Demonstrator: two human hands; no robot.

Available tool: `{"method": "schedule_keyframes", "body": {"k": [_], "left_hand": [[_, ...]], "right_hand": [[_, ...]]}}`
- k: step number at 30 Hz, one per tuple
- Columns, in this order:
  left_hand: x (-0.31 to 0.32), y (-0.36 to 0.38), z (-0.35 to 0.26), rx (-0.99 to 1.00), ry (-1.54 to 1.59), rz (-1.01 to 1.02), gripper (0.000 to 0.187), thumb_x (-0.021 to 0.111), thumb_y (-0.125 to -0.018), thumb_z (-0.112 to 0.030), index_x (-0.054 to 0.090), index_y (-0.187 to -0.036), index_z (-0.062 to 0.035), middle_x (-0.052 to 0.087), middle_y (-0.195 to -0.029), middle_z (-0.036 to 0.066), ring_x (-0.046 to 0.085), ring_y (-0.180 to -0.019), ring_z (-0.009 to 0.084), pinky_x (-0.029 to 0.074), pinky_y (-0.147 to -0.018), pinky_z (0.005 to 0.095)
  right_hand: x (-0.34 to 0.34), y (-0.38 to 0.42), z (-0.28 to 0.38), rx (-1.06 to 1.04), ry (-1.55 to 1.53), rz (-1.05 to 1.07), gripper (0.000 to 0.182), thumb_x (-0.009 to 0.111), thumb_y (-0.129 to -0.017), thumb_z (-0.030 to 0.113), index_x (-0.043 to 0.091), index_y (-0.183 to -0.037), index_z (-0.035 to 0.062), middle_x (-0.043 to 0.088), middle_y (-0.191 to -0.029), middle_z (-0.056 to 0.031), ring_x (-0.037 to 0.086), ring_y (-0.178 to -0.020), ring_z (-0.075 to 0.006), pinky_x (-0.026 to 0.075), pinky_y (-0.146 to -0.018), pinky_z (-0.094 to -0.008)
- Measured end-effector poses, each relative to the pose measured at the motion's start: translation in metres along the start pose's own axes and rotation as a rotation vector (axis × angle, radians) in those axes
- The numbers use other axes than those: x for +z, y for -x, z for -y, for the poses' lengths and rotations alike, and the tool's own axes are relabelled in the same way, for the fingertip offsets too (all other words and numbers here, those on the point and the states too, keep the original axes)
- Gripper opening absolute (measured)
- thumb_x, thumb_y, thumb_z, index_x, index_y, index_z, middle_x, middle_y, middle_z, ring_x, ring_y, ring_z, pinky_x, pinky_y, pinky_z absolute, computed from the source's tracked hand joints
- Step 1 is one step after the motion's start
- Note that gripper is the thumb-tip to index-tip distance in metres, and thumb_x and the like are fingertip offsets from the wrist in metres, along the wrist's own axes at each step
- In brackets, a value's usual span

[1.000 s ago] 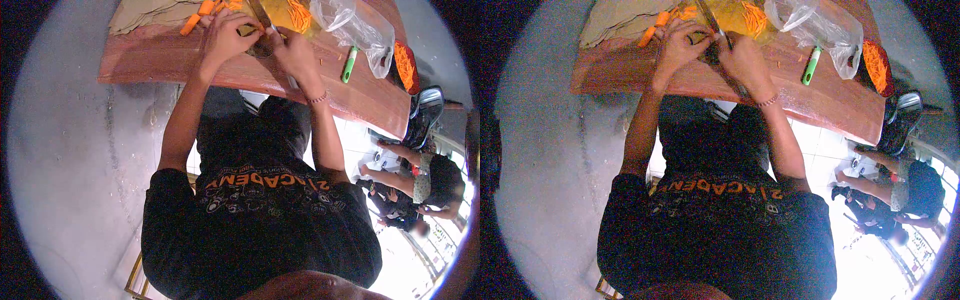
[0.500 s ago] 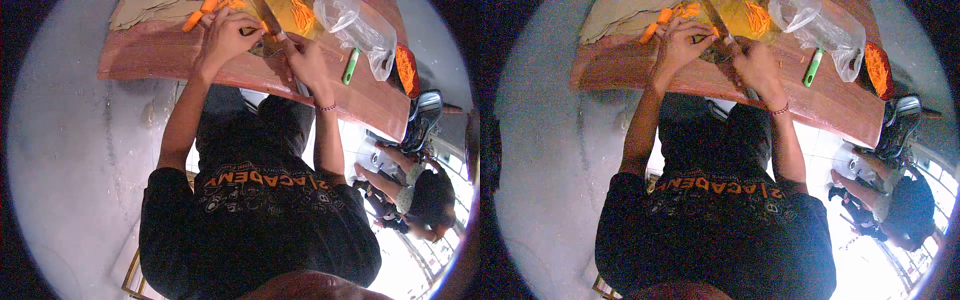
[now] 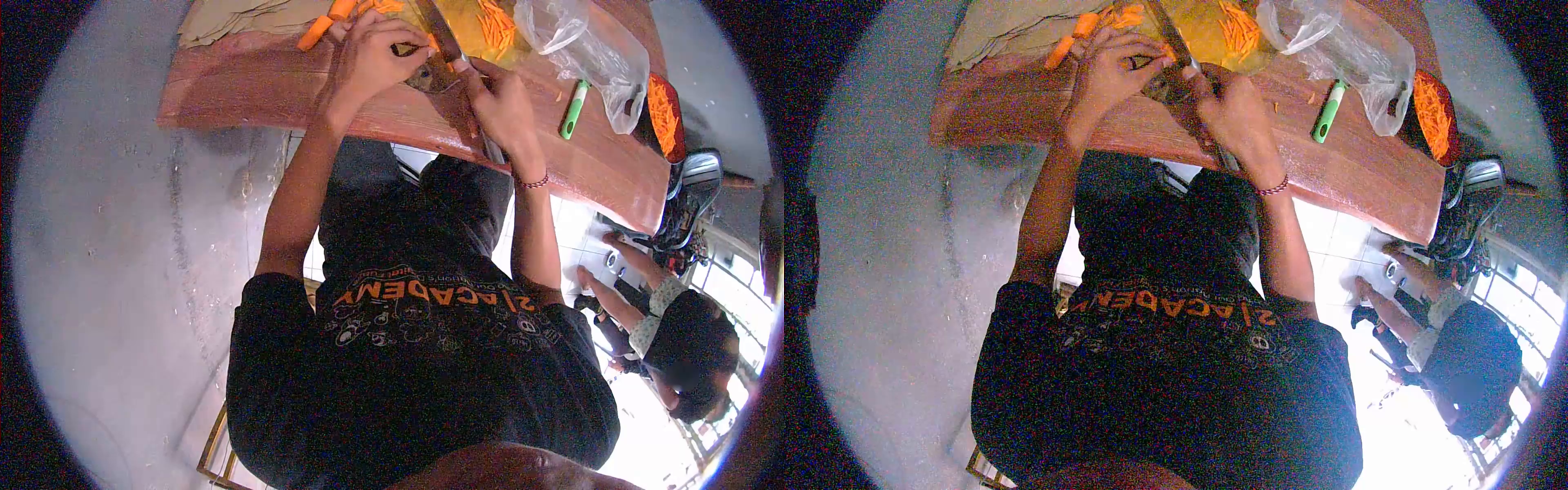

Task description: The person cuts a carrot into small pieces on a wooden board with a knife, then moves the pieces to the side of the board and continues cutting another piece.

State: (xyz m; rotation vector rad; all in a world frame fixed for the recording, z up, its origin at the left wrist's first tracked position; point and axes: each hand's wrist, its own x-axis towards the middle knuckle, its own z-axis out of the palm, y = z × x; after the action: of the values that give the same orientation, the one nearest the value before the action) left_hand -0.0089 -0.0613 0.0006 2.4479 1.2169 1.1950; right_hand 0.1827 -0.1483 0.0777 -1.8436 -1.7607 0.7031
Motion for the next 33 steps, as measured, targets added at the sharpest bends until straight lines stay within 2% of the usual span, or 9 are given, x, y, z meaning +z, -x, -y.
{"method": "schedule_keyframes", "body": {"k": [2, 4, 6, 9, 11, 20, 28, 30, 33], "left_hand": [[0.0, 0.0, -0.003, -0.046, 0.023, 0.001, 0.019, 0.082, -0.077, -0.032, 0.078, -0.085, -0.015, 0.075, -0.096, -0.004, 0.063, -0.1, 0.0206, 0.047, -0.092, 0.0357], [-0.001, 0.0, -0.005, -0.091, 0.047, 0.003, 0.016, 0.08, -0.076, -0.03, 0.079, -0.083, -0.0159, 0.075, -0.096, -0.005, 0.062, -0.1, 0.0212, 0.044, -0.094, 0.0367], [-0.002, 0.0, -0.005, -0.009, -0.009, -0.012, 0.02, 0.082, -0.078, -0.033, 0.078, -0.085, -0.014, 0.075, -0.097, -0.003, 0.064, -0.096, 0.0194, 0.051, -0.087, 0.0344], [-0.002, -0.001, -0.004, -0.013, -0.005, 0.0, 0.019, 0.082, -0.078, -0.032, 0.079, -0.084, -0.0149, 0.075, -0.097, -0.003, 0.064, -0.095, 0.0194, 0.05, -0.087, 0.0337], [-0.002, -0.001, -0.002, 0.009, -0.002, -0.002, 0.018, 0.082, -0.078, -0.032, 0.079, -0.084, -0.0151, 0.075, -0.097, -0.003, 0.064, -0.095, 0.0189, 0.05, -0.088, 0.0335], [-0.002, -0.002, -0.003, -0.001, 0.017, 0.001, 0.016, 0.081, -0.079, -0.03, 0.079, -0.084, -0.0149, 0.076, -0.097, -0.003, 0.065, -0.099, 0.0191, 0.049, -0.091, 0.0333], [0.0, 0.0, 0.0, 0.038, 0.032, -0.052, 0.014, 0.08, -0.076, -0.028, 0.08, -0.084, -0.0162, 0.075, -0.095, -0.005, 0.061, -0.094, 0.0196, 0.047, -0.09, 0.0332], [-0.003, 0.001, -0.006, -0.042, 0.097, -0.031, 0.014, 0.08, -0.076, -0.029, 0.08, -0.082, -0.0157, 0.075, -0.094, -0.006, 0.061, -0.093, 0.0193, 0.046, -0.088, 0.0331], [-0.003, 0.003, -0.006, -0.056, 0.024, 0.005, 0.013, 0.081, -0.079, -0.028, 0.081, -0.086, -0.0177, 0.075, -0.097, -0.006, 0.064, -0.098, 0.018, 0.05, -0.091, 0.033]], "right_hand": [[-0.003, 0.0, 0.002, 0.068, -0.063, 0.046, 0.044, 0.059, -0.098, 0.042, 0.071, -0.11, 0.0015, 0.069, -0.07, -0.0164, 0.068, -0.067, -0.0244, 0.05, -0.066, -0.0381], [-0.002, 0.0, 0.001, 0.06, -0.063, 0.04, 0.044, 0.059, -0.098, 0.042, 0.07, -0.11, 0.001, 0.069, -0.071, -0.0164, 0.068, -0.068, -0.0245, 0.05, -0.066, -0.0383], [-0.001, 0.0, 0.0, 0.052, -0.063, 0.033, 0.045, 0.059, -0.098, 0.042, 0.07, -0.11, 0.0006, 0.07, -0.072, -0.0165, 0.069, -0.068, -0.0246, 0.051, -0.066, -0.0385], [-0.001, 0.001, 0.0, 0.044, -0.102, 0.018, 0.046, 0.059, -0.097, 0.042, 0.07, -0.111, 0.0003, 0.07, -0.072, -0.0165, 0.069, -0.068, -0.0243, 0.05, -0.065, -0.0387], [-0.002, 0.0, 0.001, 0.06, -0.07, 0.081, 0.044, 0.052, -0.099, 0.043, 0.07, -0.106, 0.0041, 0.07, -0.079, -0.0226, 0.07, -0.075, -0.04, 0.053, -0.067, -0.0481], [0.014, -0.014, 0.008, -0.041, 0.014, -0.032, 0.044, 0.051, -0.099, 0.039, 0.069, -0.102, -0.0009, 0.067, -0.086, -0.0303, 0.065, -0.084, -0.0495, 0.053, -0.074, -0.0551], [0.013, -0.035, 0.008, -0.021, -0.09, -0.055, 0.045, 0.051, -0.1, 0.038, 0.068, -0.101, -0.0036, 0.067, -0.08, -0.0306, 0.068, -0.081, -0.0462, 0.054, -0.071, -0.0518], [0.003, -0.023, 0.011, -0.016, -0.148, -0.048, 0.046, 0.051, -0.1, 0.039, 0.067, -0.101, -0.0039, 0.067, -0.079, -0.03, 0.069, -0.08, -0.0445, 0.054, -0.07, -0.0509], [-0.007, -0.01, 0.015, 0.085, -0.188, 0.058, 0.049, 0.051, -0.1, 0.043, 0.067, -0.105, -0.003, 0.068, -0.079, -0.0285, 0.071, -0.079, -0.041, 0.054, -0.071, -0.0495]]}}
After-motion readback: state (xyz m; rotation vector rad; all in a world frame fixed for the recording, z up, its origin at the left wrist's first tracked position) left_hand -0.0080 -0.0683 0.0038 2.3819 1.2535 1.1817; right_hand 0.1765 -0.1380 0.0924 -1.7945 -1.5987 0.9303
